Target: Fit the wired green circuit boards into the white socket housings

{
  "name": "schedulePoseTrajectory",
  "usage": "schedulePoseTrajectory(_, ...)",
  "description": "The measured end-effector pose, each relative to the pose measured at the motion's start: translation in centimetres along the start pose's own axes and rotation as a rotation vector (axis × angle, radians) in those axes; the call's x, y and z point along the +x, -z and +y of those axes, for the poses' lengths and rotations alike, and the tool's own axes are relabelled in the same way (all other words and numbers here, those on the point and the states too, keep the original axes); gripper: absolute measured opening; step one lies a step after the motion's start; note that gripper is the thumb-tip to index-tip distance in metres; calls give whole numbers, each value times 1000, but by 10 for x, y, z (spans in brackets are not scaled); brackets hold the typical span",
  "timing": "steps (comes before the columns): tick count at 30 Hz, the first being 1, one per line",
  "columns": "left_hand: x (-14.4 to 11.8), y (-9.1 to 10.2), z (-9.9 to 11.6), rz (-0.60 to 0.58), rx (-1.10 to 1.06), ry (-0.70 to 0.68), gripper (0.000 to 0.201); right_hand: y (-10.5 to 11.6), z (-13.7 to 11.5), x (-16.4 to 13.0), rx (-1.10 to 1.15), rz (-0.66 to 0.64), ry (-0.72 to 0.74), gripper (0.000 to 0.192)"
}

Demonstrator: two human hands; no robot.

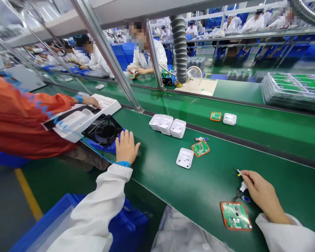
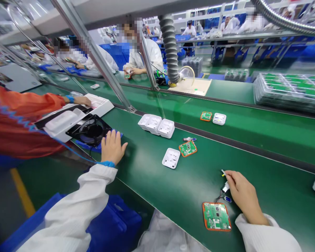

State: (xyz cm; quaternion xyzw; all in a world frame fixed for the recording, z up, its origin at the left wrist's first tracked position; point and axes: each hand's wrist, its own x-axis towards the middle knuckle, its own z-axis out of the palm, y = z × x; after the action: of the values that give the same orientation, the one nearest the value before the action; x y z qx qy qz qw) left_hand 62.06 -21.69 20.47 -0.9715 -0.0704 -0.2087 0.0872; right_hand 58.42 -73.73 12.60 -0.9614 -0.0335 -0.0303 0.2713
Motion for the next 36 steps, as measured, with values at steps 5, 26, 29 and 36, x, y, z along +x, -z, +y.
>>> schedulePoseTrajectory(5, -1, -25, -10, -30, -1, 162, 57, 0, 0, 1, 3, -16, -24, 42)
schedulePoseTrajectory(26, -22, -31, -15, 61, -19, 175, 38, 1, 0, -3, 25, -27, -26, 41)
schedulePoseTrajectory(29, -23, -28, -14, 49, -29, 177, 38, 0, 1, -2, 35, -27, -9, 38)
schedulePoseTrajectory(36, -36, 12, 46, 216, -227, 137, 32, 3, -6, 1, 107, -2, 30, 34)
